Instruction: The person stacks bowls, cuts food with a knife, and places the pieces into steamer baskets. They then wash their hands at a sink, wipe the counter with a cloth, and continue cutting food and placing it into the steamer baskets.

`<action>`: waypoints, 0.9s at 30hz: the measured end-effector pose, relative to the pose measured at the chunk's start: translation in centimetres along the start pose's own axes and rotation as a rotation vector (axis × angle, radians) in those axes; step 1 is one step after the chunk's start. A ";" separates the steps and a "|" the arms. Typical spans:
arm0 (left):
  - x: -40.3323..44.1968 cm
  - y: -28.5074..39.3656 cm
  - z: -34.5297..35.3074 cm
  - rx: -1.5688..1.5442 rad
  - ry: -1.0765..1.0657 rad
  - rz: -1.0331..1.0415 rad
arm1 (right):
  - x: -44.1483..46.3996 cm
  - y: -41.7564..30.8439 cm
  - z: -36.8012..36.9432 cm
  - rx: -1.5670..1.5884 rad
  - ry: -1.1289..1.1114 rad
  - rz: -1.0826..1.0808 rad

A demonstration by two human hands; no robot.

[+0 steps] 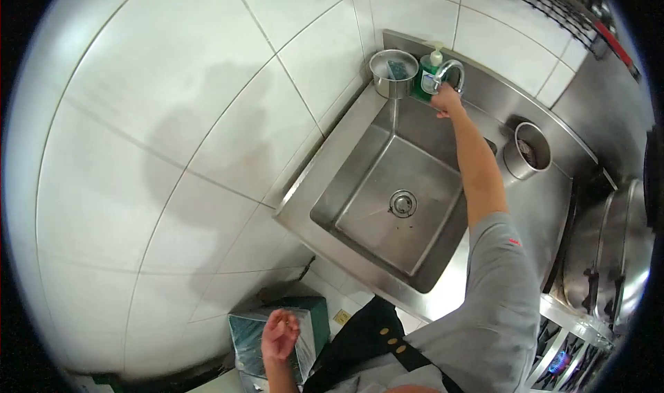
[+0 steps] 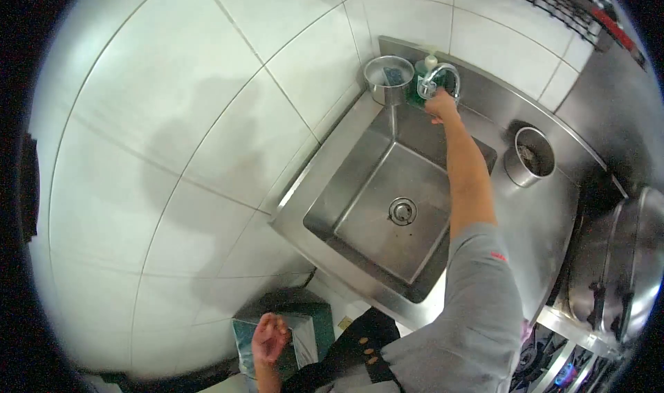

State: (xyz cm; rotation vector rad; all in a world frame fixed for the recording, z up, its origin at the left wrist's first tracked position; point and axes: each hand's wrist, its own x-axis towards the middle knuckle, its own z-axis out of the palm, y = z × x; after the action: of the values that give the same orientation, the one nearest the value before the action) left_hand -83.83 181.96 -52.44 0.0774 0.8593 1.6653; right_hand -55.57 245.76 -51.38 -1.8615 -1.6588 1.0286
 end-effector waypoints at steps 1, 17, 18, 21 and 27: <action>2.0 -0.4 2.3 0.015 0.096 -0.066 | 2.8 1.6 3.4 0.378 -0.144 -0.027; 51.8 -25.2 31.9 0.803 -0.173 -0.067 | -6.5 4.3 6.6 1.179 0.075 0.018; 54.0 -26.9 28.5 0.679 -0.156 -0.155 | -4.9 4.7 7.1 1.182 0.068 0.029; 48.8 -22.4 28.3 0.615 -0.183 -0.139 | -0.3 4.0 8.8 0.736 -0.170 0.318; 47.7 -22.5 30.1 0.273 -0.124 -0.096 | 3.4 8.1 14.2 1.071 -0.188 -0.003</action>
State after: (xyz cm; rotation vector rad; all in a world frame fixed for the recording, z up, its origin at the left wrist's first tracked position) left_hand -64.94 238.91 -61.97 0.3193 0.9760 1.4309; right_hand -61.24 245.42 -67.09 -1.0490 -0.8404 1.6699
